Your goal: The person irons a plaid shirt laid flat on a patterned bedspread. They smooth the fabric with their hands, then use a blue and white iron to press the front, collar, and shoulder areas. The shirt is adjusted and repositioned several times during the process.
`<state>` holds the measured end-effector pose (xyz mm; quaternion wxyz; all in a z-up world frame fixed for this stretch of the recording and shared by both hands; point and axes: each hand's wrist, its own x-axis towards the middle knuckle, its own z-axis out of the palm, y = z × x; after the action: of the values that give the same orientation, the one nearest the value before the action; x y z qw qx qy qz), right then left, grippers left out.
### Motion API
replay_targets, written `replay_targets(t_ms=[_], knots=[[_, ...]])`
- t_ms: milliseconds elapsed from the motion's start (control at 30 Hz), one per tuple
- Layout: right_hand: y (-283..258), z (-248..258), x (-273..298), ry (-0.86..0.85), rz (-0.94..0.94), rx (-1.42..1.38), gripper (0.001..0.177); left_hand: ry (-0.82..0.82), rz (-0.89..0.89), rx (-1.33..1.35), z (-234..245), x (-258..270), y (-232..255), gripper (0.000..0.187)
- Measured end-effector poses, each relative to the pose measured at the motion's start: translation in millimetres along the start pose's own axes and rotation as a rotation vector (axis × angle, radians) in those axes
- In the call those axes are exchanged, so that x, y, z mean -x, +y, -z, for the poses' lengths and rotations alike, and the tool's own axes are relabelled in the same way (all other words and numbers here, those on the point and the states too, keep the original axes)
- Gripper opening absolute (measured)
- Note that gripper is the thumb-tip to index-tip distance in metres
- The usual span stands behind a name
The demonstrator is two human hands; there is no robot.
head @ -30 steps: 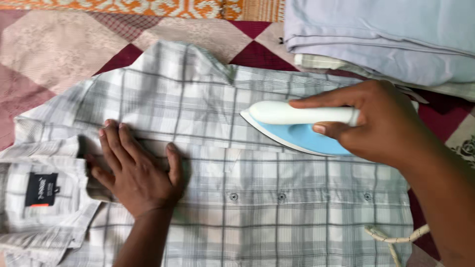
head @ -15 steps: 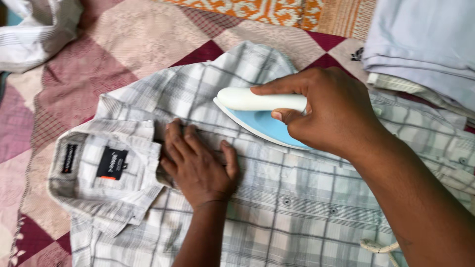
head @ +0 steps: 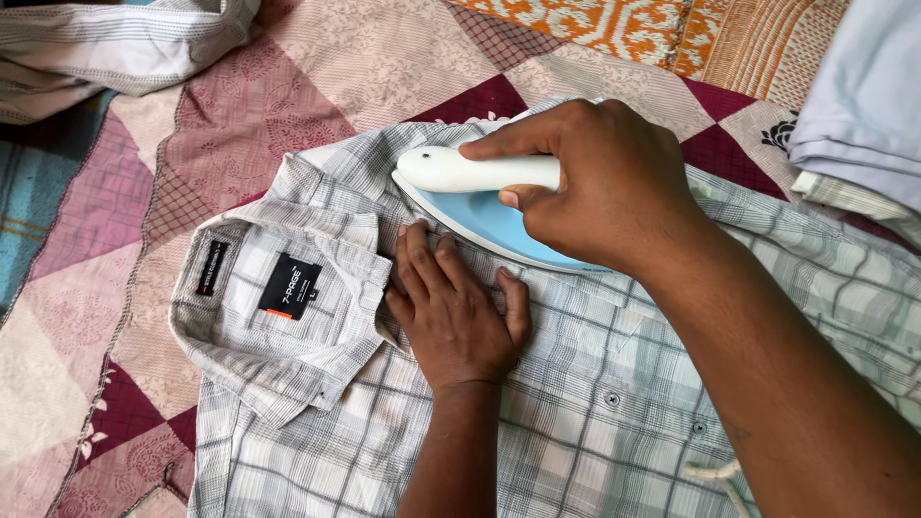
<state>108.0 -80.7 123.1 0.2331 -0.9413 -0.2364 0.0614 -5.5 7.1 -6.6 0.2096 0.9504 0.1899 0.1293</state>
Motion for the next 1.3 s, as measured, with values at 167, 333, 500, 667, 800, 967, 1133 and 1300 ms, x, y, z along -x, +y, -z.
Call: replay_targets(t_ms=[167, 333, 500, 667, 800, 967, 1133, 1300], knots=[[-7.6, 4.8, 3.8, -0.129, -0.095, 0.121, 0.040, 0.011, -0.004, 0.006, 0.7, 0.4, 1.1, 0.066], [-6.4, 18.9, 19.7, -0.155, -0.213, 0.138, 0.045, 0.000, -0.012, -0.028, 2.0, 0.2, -1.6, 0.065], [-0.2, 26.1, 28.1, -0.167, -0.395, 0.140, 0.047, 0.003, -0.029, -0.066, -1.3, -0.1, 0.5, 0.064], [4.0, 6.1, 14.7, 0.092, 0.003, 0.109, 0.046, 0.024, -0.039, -0.069, -0.1, 0.8, 1.1, 0.060], [-5.8, -7.7, -6.8, 0.093, 0.037, 0.099, 0.037, -0.014, -0.019, -0.046, -1.0, 0.7, 0.4, 0.057], [-13.3, -8.6, -14.1, 0.025, 0.036, 0.113, 0.038, 0.017, -0.032, -0.045, -2.5, 0.5, -0.7, 0.056], [2.1, -2.5, -11.4, 0.040, 0.035, 0.027, 0.042, 0.066, -0.057, -0.081, -3.8, 1.0, -0.8, 0.054], [12.6, 19.3, 8.8, -0.048, -0.306, 0.064, 0.044, 0.042, -0.058, -0.074, -3.2, 1.5, 0.8, 0.051]])
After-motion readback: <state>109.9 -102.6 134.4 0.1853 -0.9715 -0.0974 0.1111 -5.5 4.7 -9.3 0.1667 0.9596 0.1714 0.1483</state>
